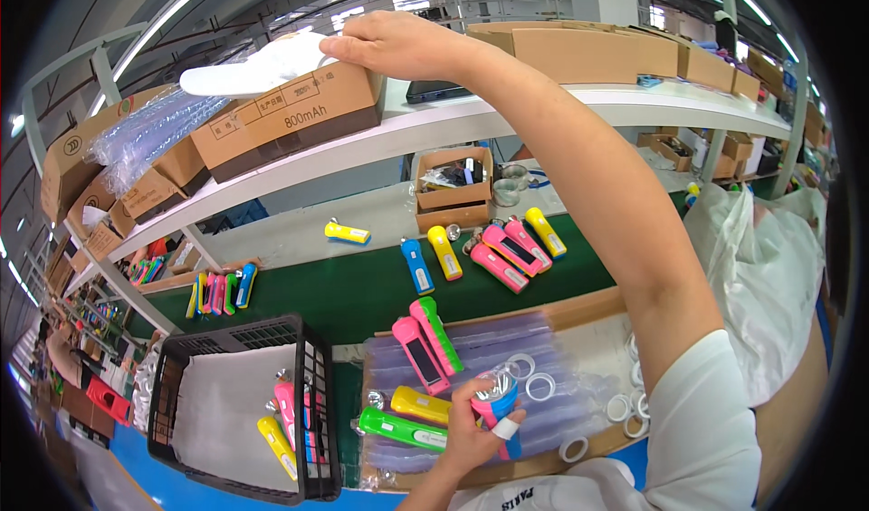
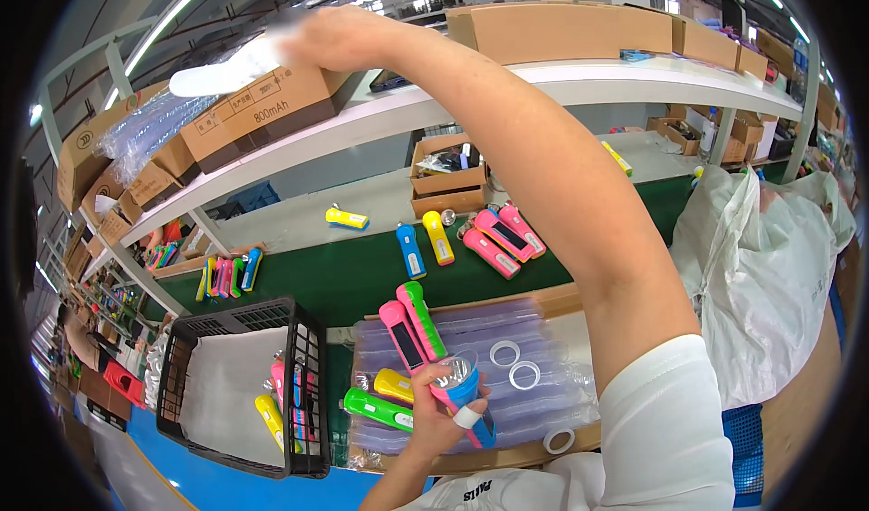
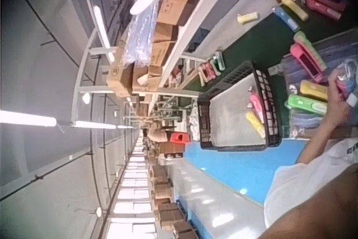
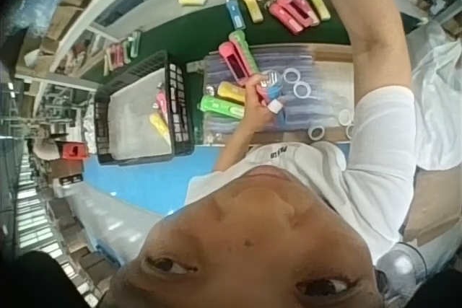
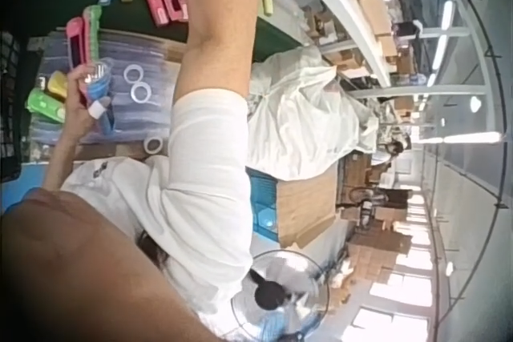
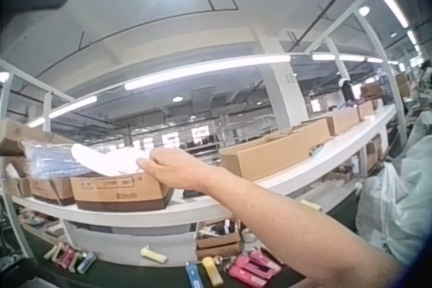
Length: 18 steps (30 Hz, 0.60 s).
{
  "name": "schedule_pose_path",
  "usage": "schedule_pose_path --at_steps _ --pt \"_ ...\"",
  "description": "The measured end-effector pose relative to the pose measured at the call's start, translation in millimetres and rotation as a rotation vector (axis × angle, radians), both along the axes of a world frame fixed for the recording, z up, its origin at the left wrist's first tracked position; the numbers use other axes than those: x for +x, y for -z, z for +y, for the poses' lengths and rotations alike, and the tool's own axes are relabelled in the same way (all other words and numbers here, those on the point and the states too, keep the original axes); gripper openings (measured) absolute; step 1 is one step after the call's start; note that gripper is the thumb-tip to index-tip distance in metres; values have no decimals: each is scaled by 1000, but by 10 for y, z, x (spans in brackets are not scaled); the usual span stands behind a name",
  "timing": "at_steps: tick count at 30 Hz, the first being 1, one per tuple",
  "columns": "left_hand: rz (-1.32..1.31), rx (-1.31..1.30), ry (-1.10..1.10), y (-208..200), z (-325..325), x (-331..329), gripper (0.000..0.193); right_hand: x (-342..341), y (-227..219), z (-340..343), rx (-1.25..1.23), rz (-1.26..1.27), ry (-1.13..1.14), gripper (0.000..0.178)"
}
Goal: Manually assemble flashlight components by fitting lens covers onto colored flashlight bodies on an assembly line.
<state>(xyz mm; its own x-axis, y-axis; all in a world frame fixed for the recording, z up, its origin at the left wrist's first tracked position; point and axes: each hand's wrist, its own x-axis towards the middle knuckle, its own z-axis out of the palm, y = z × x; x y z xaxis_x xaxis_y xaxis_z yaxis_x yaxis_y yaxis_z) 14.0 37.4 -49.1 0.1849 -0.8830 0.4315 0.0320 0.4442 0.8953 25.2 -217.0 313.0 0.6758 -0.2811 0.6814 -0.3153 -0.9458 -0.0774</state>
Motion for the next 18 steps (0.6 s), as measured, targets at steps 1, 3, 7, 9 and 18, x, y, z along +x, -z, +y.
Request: schedule_pose_path --at_steps 1,3,7,9,18 --pt "-24 -3 2 -10 -9 -14 62 31 18 9 1 -3 3 59" --pt "-46 -7 0 -9 -8 -44 63 121 70 42 -12 -278 -104 59" --pt "-3 -5 5 34 27 -54 63 229 6 110 -22 44 -71 63" --pt "-20 -12 9 29 61 -23 63 248 -37 130 39 69 -4 74" --pt "-5 58 40 67 56 140 68 82 -188 317 221 360 -24 67"
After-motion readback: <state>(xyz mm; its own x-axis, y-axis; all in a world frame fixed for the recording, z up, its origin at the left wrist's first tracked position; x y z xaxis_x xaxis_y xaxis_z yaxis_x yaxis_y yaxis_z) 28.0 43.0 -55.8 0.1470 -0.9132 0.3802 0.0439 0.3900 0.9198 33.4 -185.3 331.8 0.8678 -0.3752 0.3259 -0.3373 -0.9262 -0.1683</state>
